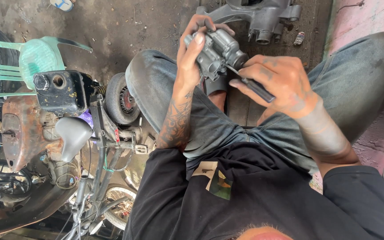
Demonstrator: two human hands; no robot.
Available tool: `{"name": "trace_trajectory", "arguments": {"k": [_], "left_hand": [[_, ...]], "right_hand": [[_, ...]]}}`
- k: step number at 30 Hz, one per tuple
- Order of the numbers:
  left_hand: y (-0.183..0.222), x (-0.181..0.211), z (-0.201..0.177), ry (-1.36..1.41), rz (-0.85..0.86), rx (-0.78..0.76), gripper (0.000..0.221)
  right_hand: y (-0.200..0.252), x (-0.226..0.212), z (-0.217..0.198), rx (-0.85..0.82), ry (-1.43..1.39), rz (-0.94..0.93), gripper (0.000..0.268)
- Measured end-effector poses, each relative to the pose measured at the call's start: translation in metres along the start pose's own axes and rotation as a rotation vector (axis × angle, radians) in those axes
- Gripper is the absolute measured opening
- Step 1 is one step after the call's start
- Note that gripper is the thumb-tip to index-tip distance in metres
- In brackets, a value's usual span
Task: Cleaning and inspecting a motorcycle carburetor using a brush and a screwdriver
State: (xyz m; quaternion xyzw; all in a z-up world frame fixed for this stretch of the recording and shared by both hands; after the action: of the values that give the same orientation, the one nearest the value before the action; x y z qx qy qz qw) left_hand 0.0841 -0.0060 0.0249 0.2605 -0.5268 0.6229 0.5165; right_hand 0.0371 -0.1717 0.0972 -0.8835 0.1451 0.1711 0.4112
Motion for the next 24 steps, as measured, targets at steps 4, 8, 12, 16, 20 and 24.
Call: {"name": "trace_trajectory", "arguments": {"k": [4, 8, 12, 16, 20, 24], "left_hand": [[-0.003, -0.010, -0.003, 0.054, -0.051, 0.047, 0.027], [-0.002, -0.024, -0.017, -0.077, -0.169, 0.081, 0.040], [-0.004, -0.001, -0.020, -0.133, -0.040, 0.069, 0.031], [-0.007, 0.064, 0.005, -0.576, 0.168, 0.097, 0.034], [-0.012, 0.084, 0.027, -1.240, 0.547, -0.072, 0.044], [-0.024, 0.089, 0.052, -1.589, 0.746, -0.391, 0.037]], "right_hand": [[-0.001, -0.006, -0.001, -0.014, 0.145, -0.033, 0.017], [0.016, 0.014, -0.038, -0.244, -0.232, 0.099, 0.019], [0.077, 0.076, -0.076, -0.134, -0.724, 0.202, 0.037], [0.118, 0.119, -0.092, 0.208, -0.711, 0.288, 0.032], [0.116, 0.128, -0.086, 0.266, -0.684, 0.278, 0.027], [0.093, 0.115, -0.092, 0.352, -0.647, 0.312, 0.022]]}}
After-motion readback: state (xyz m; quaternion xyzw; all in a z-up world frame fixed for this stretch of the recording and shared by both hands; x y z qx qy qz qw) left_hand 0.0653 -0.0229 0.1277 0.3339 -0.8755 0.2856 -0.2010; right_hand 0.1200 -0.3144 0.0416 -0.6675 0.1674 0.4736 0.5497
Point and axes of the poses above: each hand's wrist, its own y-axis away from the middle knuckle, its own z-axis out of the palm, x = y × z, the point moved 9 cm from there along -y, towards the middle knuckle, and after that the axes turned 1 degree about -y, right-handed, at the moved point
